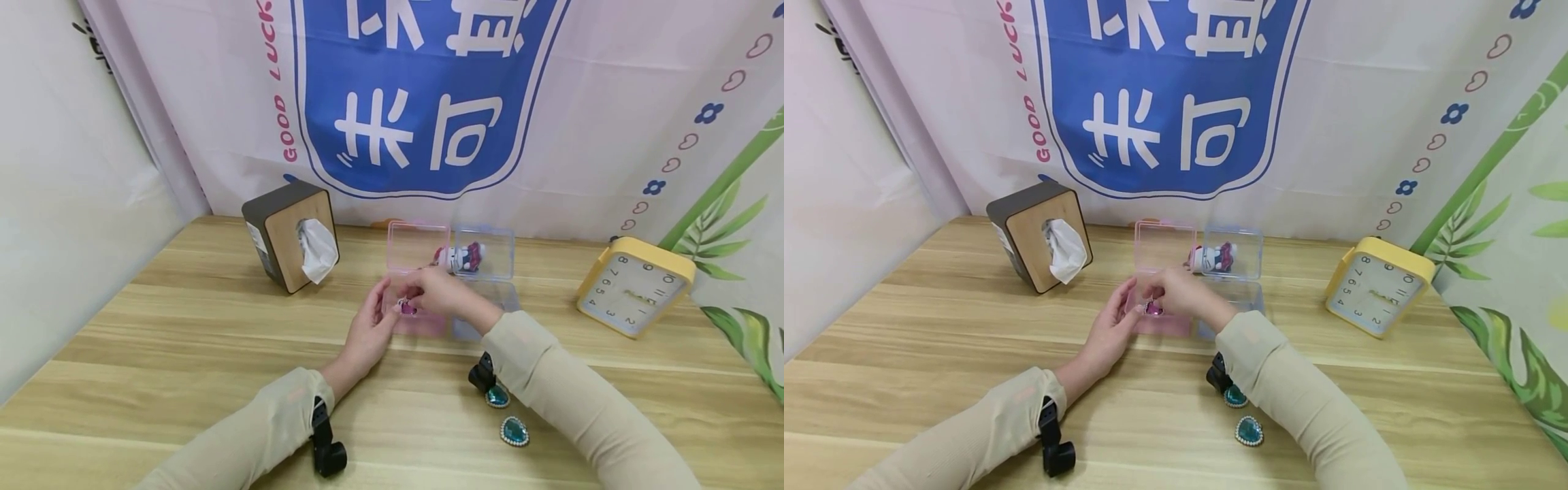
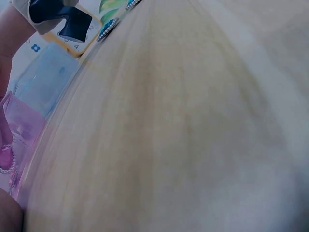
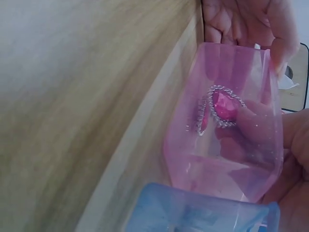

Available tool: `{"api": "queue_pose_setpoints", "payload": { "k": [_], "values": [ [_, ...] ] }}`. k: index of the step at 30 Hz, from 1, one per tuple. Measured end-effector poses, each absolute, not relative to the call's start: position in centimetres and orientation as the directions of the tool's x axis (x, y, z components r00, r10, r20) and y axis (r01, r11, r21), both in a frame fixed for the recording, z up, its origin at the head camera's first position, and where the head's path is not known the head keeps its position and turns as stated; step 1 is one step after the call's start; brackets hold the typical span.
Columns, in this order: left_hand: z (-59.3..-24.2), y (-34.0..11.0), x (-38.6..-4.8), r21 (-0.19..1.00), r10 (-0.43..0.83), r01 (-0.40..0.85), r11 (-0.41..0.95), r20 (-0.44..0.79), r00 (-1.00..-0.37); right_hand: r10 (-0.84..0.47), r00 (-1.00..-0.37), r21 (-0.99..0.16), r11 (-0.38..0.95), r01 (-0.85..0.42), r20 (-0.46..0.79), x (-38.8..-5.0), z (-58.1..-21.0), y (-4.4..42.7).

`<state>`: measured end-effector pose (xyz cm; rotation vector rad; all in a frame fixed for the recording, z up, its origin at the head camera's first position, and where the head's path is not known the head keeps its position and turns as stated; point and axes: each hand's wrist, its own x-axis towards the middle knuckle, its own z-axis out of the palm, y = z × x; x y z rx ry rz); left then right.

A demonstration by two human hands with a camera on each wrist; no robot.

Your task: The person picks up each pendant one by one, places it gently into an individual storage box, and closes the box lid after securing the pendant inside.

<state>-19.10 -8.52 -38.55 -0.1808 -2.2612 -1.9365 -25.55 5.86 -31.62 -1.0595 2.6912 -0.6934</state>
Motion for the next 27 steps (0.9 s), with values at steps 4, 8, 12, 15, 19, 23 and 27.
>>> {"api": "queue_pose_setpoints", "payload": {
  "k": [4, 8, 12, 15, 19, 23, 27],
  "values": [
    [-38.5, -8.5, -19.1, 0.970, -0.005, 0.195, 0.146, 0.198, -0.980, -0.699, -0.715, -0.468, 0.635, -0.615, -0.009, -25.6, -31.8, 5.8],
    [-38.5, -8.5, -19.1, 0.970, 0.003, 0.207, 0.130, 0.208, -0.978, -0.723, -0.691, -0.449, 0.623, -0.641, -0.016, -25.6, -31.9, 5.6],
    [-38.6, -8.5, -19.1, 0.966, 0.005, 0.226, 0.129, 0.227, -0.974, -0.738, -0.675, -0.421, 0.616, -0.666, -0.013, -25.4, -31.9, 5.4],
    [-38.6, -8.4, -19.1, 0.964, 0.003, 0.231, 0.135, 0.232, -0.973, -0.744, -0.669, -0.417, 0.609, -0.675, -0.004, -25.4, -31.9, 5.4],
    [-38.5, -8.3, -19.1, 0.968, -0.016, 0.217, 0.126, 0.220, -0.975, -0.721, -0.692, -0.433, 0.620, -0.654, 0.012, -25.4, -31.7, 5.6],
    [-38.4, -8.3, -19.2, 0.974, -0.034, 0.202, 0.102, 0.206, -0.978, -0.687, -0.725, -0.417, 0.643, -0.642, 0.058, -25.5, -31.2, 6.0],
    [-38.4, -8.3, -19.2, 0.978, -0.066, 0.186, 0.093, 0.193, -0.979, -0.688, -0.719, -0.422, 0.624, -0.658, 0.104, -25.5, -30.5, 6.6]
  ]
}}
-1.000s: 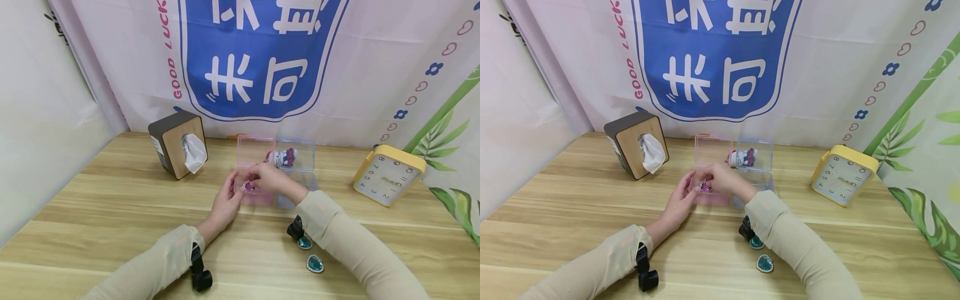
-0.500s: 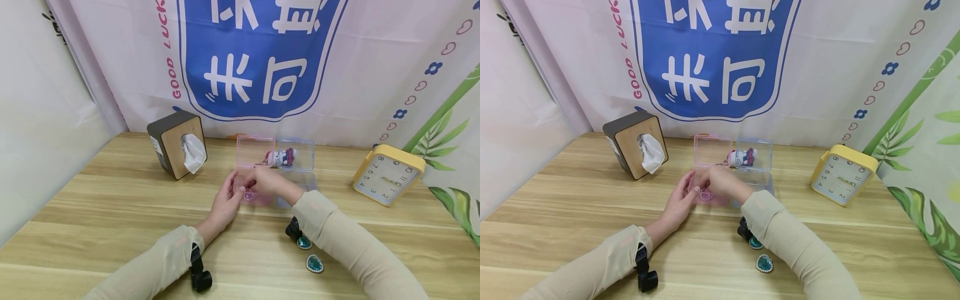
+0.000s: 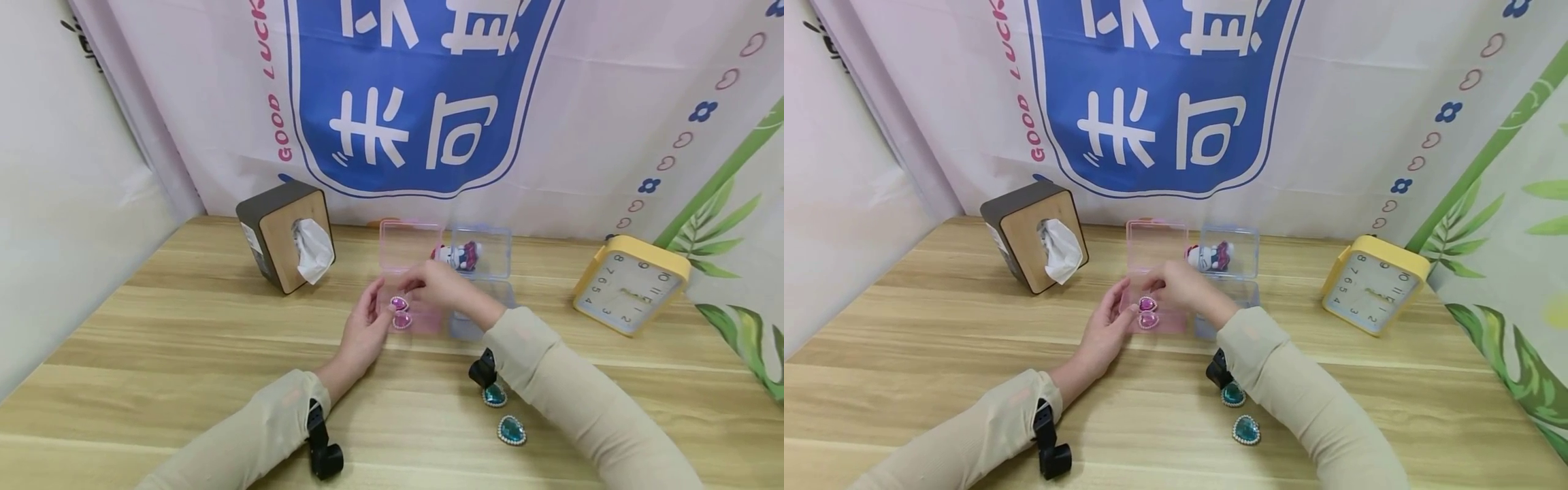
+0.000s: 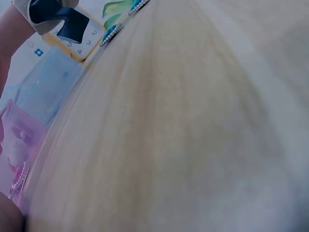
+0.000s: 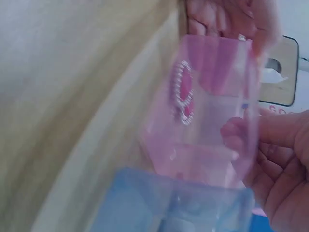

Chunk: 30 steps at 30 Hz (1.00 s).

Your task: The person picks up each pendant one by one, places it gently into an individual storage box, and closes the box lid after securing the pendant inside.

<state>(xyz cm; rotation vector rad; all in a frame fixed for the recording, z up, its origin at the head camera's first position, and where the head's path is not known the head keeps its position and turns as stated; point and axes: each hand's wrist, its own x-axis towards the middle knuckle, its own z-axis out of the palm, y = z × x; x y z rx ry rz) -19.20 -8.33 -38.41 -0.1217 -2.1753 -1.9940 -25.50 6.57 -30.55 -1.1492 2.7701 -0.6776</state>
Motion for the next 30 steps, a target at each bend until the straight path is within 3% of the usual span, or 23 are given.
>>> {"api": "queue_pose_setpoints", "payload": {
  "k": [9, 16, 24, 30],
  "values": [
    [-38.2, -8.2, -19.2, 0.979, -0.090, 0.190, 0.079, 0.197, -0.976, -0.629, -0.765, -0.537, 0.602, -0.591, 0.137, -24.5, -29.0, 9.4],
    [-36.7, -8.2, -19.3, 0.896, -0.090, 0.342, 0.281, 0.380, -0.921, -0.563, -0.817, -0.634, 0.587, -0.503, 0.127, -23.4, -27.7, 12.4],
    [-34.8, -6.7, -18.7, 0.755, 0.073, 0.567, 0.330, 0.578, -0.813, -0.508, -0.855, -0.653, 0.615, -0.442, 0.100, -21.9, -27.7, 15.9],
    [-34.4, -4.6, -18.1, 0.766, 0.158, 0.560, 0.316, 0.540, -0.827, -0.494, -0.867, -0.690, 0.603, -0.400, 0.071, -20.2, -28.8, 18.0]
  ]
}}
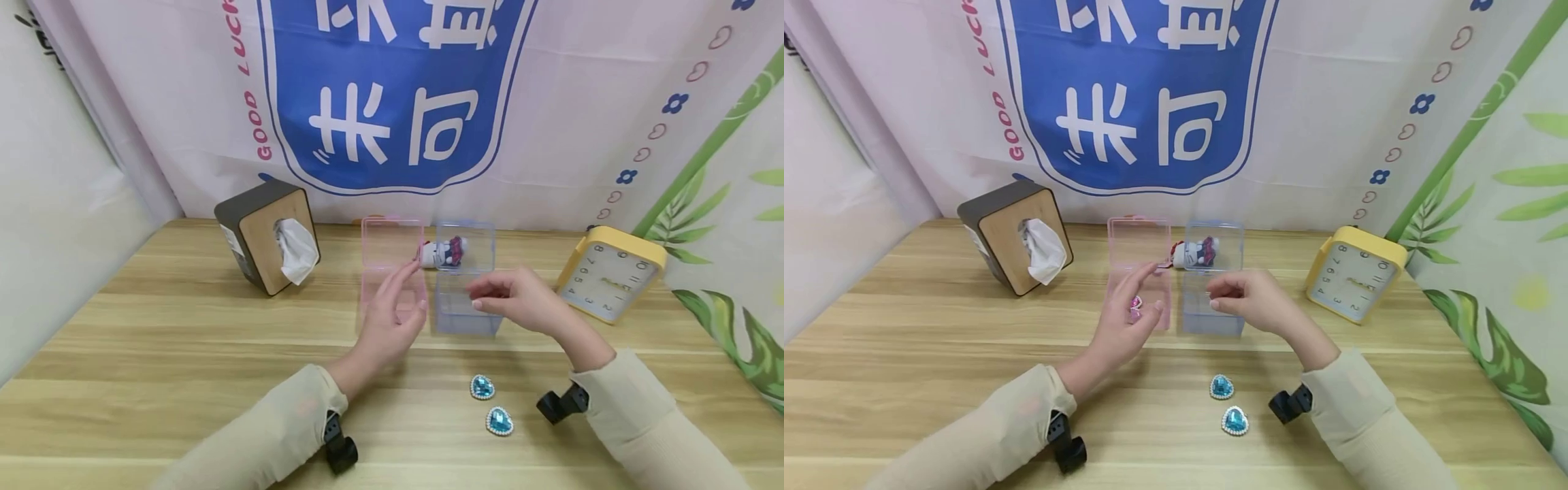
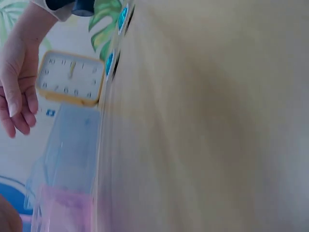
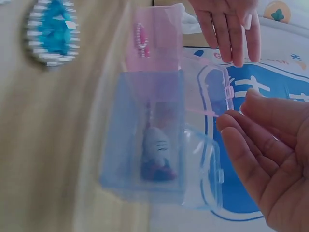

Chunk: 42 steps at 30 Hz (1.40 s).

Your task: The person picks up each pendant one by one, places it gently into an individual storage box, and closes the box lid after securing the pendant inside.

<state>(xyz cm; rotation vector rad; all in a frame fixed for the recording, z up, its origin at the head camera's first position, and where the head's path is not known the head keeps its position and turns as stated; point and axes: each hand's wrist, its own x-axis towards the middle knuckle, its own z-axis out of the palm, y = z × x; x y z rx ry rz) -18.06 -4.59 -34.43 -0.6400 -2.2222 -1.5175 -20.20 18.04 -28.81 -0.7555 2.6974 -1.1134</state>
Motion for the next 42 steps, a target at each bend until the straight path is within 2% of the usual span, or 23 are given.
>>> {"api": "queue_pose_setpoints", "payload": {
  "k": [7, 14, 30, 42],
  "values": [
    [-34.6, -2.6, -17.7, 0.836, 0.221, 0.476, 0.274, 0.427, -0.877, -0.485, -0.873, -0.720, 0.593, -0.361, 0.038, -18.3, -30.3, 19.7],
    [-34.7, -1.0, -17.5, 0.842, 0.278, 0.395, 0.366, 0.306, -0.910, -0.492, -0.871, -0.735, 0.590, -0.333, -0.001, -16.9, -31.9, 20.5],
    [-35.4, 0.9, -17.7, 0.854, 0.269, 0.312, 0.416, 0.212, -0.939, -0.548, -0.835, -0.804, 0.518, -0.292, -0.049, -15.1, -34.4, 20.3],
    [-36.0, 1.8, -17.8, 0.875, 0.239, 0.241, 0.421, 0.149, -0.960, -0.538, -0.843, -0.797, 0.521, -0.306, -0.028, -14.6, -35.7, 20.1]
  ]
}}
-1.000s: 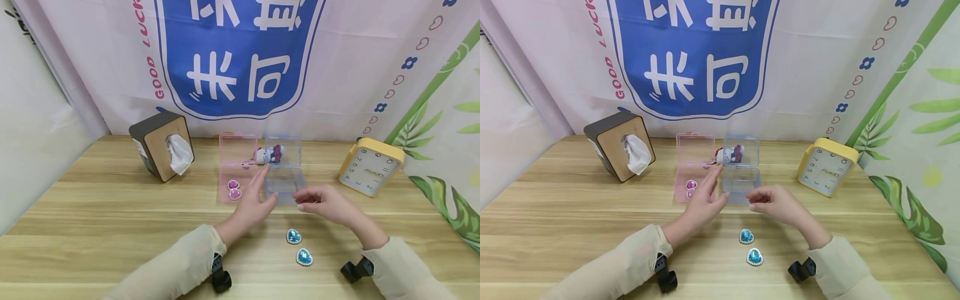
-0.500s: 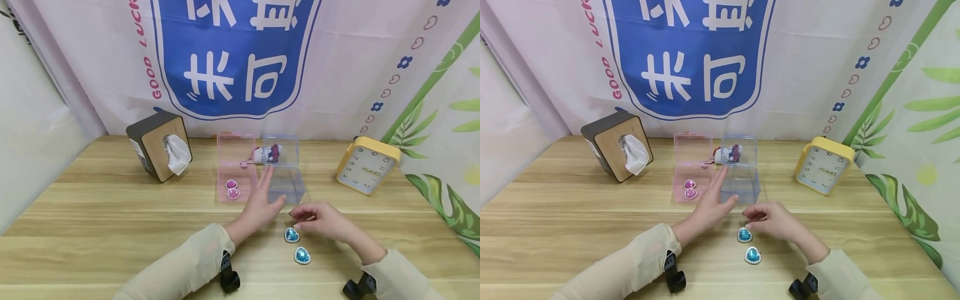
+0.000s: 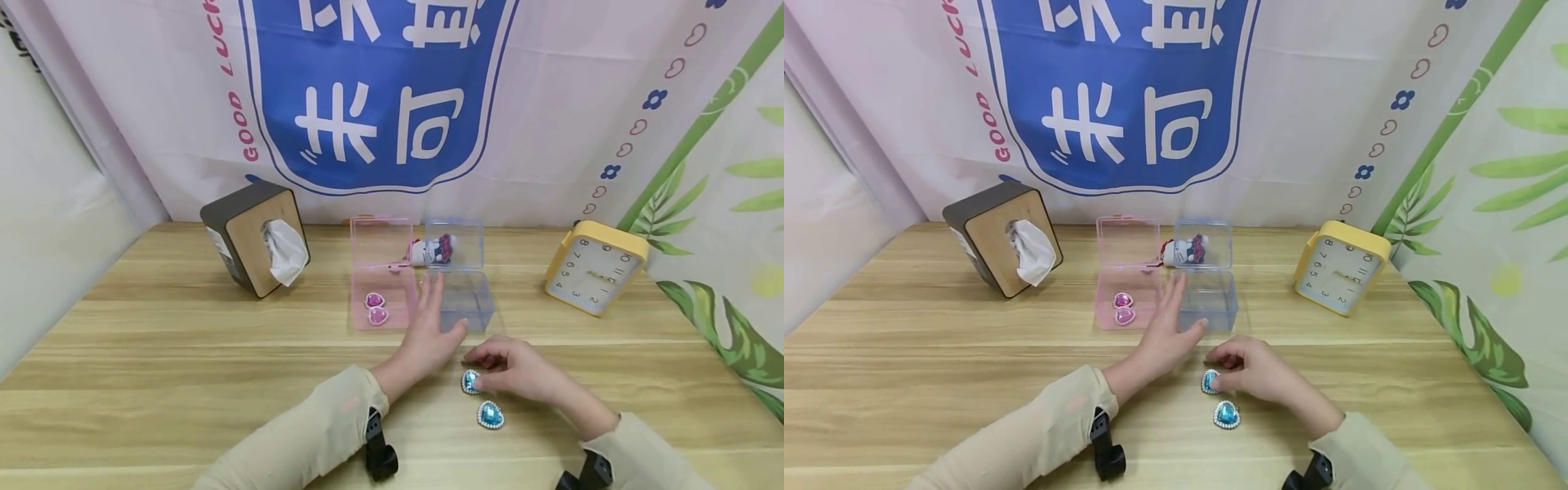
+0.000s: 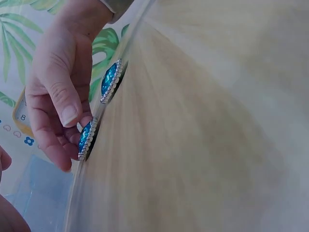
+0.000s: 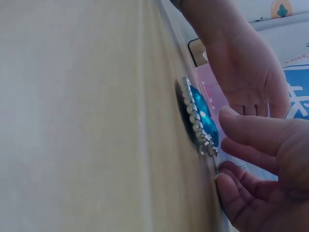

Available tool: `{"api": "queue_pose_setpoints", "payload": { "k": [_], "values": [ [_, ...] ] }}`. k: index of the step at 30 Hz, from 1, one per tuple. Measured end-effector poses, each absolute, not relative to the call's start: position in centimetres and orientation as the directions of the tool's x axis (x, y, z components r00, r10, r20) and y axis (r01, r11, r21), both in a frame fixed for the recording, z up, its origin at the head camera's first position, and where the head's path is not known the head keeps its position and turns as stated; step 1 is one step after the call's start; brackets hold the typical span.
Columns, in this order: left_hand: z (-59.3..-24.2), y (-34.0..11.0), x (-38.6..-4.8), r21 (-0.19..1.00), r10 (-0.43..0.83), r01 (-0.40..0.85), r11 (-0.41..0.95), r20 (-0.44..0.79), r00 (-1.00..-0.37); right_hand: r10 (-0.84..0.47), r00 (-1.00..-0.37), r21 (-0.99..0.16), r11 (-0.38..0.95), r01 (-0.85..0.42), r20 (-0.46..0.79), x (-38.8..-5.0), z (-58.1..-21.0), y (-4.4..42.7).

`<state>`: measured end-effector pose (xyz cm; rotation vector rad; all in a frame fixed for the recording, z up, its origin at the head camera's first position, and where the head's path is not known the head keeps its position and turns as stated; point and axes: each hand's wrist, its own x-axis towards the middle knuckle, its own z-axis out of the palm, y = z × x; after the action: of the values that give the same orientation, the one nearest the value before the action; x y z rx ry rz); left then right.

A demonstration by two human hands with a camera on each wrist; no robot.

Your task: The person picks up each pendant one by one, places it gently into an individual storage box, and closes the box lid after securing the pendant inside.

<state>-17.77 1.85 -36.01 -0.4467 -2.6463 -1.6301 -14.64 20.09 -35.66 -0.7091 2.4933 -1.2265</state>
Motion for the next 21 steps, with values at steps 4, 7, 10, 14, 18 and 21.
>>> {"api": "queue_pose_setpoints", "payload": {
  "k": [4, 7, 10, 14, 18, 21],
  "values": [
    [-36.3, 2.0, -17.7, 0.875, 0.236, 0.237, 0.422, 0.147, -0.961, -0.539, -0.842, -0.775, 0.541, -0.327, -0.021, -14.5, -35.9, 19.9],
    [-36.5, 2.0, -17.8, 0.871, 0.228, 0.243, 0.427, 0.156, -0.961, -0.536, -0.844, -0.763, 0.553, -0.336, -0.016, -14.3, -36.0, 19.8],
    [-36.8, 2.1, -17.9, 0.870, 0.215, 0.257, 0.421, 0.179, -0.960, -0.527, -0.850, -0.758, 0.560, -0.335, -0.014, -14.2, -36.1, 19.7],
    [-37.2, 2.3, -17.9, 0.877, 0.181, 0.263, 0.401, 0.205, -0.962, -0.515, -0.857, -0.753, 0.571, -0.328, -0.017, -14.1, -36.1, 19.7],
    [-37.3, 2.5, -17.8, 0.899, 0.145, 0.240, 0.367, 0.199, -0.969, -0.501, -0.866, -0.747, 0.579, -0.326, -0.010, -14.1, -36.1, 19.7],
    [-37.3, 2.7, -17.7, 0.917, 0.128, 0.219, 0.333, 0.186, -0.974, -0.483, -0.876, -0.749, 0.582, -0.315, -0.007, -14.0, -36.3, 19.7]
  ]
}}
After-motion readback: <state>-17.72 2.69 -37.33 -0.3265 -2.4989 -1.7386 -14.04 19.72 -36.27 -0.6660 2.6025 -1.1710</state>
